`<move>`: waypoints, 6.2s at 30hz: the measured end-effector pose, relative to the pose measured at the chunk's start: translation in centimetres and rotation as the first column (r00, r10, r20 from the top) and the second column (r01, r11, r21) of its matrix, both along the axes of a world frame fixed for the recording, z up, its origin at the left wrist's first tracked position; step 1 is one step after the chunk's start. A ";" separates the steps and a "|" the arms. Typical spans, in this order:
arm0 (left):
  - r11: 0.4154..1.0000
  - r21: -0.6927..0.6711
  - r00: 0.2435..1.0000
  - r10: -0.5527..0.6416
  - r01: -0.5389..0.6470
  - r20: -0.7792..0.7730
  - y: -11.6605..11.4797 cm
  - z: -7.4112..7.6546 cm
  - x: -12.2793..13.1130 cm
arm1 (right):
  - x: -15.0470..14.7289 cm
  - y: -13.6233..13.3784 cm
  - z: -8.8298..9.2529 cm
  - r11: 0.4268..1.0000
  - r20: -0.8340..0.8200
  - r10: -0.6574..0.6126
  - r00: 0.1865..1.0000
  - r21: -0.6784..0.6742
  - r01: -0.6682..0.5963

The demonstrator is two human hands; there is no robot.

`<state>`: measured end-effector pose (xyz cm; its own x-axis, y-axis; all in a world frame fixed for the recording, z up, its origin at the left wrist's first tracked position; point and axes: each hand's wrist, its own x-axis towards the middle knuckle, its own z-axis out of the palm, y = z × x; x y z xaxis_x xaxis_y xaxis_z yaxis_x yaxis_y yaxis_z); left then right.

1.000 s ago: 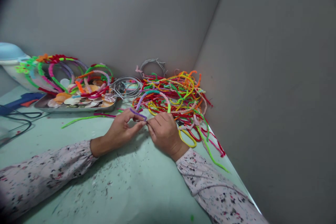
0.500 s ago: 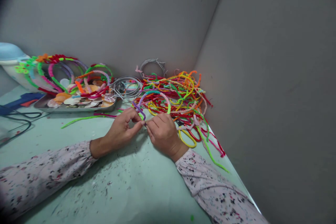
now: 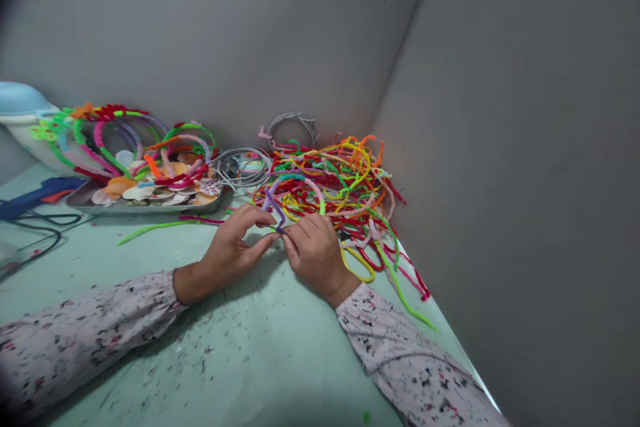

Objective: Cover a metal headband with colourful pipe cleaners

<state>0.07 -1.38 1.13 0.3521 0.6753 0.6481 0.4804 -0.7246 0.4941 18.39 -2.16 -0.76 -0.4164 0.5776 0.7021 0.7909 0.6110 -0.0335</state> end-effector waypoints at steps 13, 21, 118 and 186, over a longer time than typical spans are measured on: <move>0.978 0.208 0.997 0.001 0.016 -0.082 0.8 -0.5 -0.4 | 0.0 0.0 0.0 1.000 -0.001 0.000 1.000 0.022 0.000; 0.968 0.251 0.995 0.017 0.008 -0.097 1.1 -0.6 -0.4 | -0.1 0.0 0.0 0.999 0.007 0.007 1.000 0.051 -0.007; 0.991 0.111 0.910 0.117 -0.079 -0.399 0.9 -0.1 -0.4 | 0.2 0.2 -0.2 0.999 0.085 -0.027 0.996 0.028 0.024; 0.971 0.216 0.956 -0.034 0.100 -0.290 2.7 0.5 -2.3 | 0.2 -0.1 0.2 0.999 0.031 0.048 0.998 0.005 -0.048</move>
